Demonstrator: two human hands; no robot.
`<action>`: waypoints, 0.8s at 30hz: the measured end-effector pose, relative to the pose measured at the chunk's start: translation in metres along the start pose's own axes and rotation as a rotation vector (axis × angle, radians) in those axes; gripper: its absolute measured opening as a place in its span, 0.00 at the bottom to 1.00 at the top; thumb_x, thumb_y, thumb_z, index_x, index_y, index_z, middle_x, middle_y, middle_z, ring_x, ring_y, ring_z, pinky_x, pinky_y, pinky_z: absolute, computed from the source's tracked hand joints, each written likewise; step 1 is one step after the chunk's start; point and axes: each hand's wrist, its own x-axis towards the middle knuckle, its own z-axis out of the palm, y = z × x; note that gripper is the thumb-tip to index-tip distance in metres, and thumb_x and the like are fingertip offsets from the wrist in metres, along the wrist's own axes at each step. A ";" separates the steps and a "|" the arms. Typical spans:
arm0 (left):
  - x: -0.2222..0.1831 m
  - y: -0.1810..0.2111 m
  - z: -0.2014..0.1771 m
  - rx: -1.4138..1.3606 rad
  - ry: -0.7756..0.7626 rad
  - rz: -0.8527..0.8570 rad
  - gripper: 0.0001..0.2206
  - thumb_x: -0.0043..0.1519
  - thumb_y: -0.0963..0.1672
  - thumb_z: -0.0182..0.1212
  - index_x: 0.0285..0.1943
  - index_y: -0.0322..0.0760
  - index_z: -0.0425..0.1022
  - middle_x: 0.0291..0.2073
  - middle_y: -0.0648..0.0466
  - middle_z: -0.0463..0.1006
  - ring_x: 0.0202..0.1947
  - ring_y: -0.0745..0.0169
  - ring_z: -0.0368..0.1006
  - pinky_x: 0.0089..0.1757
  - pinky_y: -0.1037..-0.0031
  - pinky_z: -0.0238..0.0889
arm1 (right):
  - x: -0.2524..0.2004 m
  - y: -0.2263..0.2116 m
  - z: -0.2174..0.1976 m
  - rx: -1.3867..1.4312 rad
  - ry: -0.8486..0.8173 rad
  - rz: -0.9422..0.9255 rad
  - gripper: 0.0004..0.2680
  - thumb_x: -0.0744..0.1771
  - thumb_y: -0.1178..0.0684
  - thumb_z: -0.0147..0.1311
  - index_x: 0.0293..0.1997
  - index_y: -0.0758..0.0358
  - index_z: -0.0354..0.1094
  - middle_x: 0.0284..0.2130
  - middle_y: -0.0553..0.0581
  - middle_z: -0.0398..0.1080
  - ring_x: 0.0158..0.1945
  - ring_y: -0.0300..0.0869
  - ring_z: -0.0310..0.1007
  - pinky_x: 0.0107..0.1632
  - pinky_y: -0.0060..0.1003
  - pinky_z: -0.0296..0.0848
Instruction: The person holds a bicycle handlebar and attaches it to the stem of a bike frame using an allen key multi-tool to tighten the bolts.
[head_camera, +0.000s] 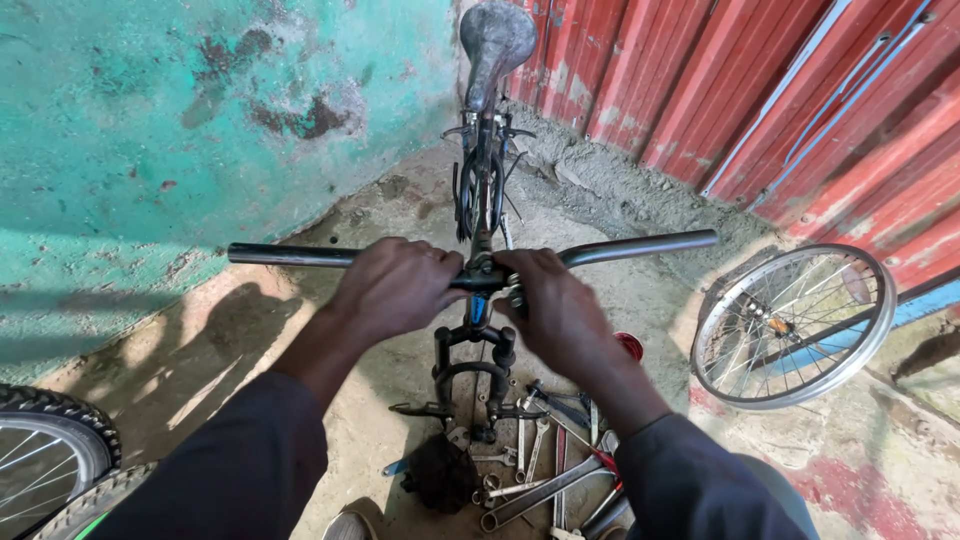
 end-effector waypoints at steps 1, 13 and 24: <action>-0.003 -0.002 -0.005 0.004 0.002 -0.002 0.18 0.67 0.49 0.55 0.55 0.32 0.77 0.40 0.41 0.85 0.43 0.42 0.82 0.44 0.56 0.72 | 0.004 -0.005 0.003 0.000 0.004 -0.004 0.18 0.65 0.51 0.62 0.61 0.52 0.67 0.47 0.58 0.74 0.56 0.57 0.74 0.47 0.62 0.78; 0.009 -0.004 0.000 0.071 -0.018 0.042 0.18 0.67 0.53 0.53 0.55 0.40 0.77 0.41 0.49 0.85 0.45 0.51 0.82 0.47 0.63 0.72 | 0.007 -0.002 0.005 -0.039 0.079 -0.021 0.15 0.63 0.57 0.62 0.55 0.58 0.68 0.41 0.61 0.75 0.51 0.58 0.75 0.43 0.57 0.78; 0.005 -0.009 -0.005 0.071 -0.038 0.019 0.18 0.69 0.54 0.51 0.55 0.43 0.77 0.38 0.50 0.85 0.43 0.50 0.82 0.46 0.62 0.72 | 0.007 -0.011 0.005 -0.047 0.114 -0.039 0.14 0.64 0.55 0.62 0.54 0.61 0.68 0.39 0.65 0.76 0.49 0.60 0.76 0.41 0.55 0.78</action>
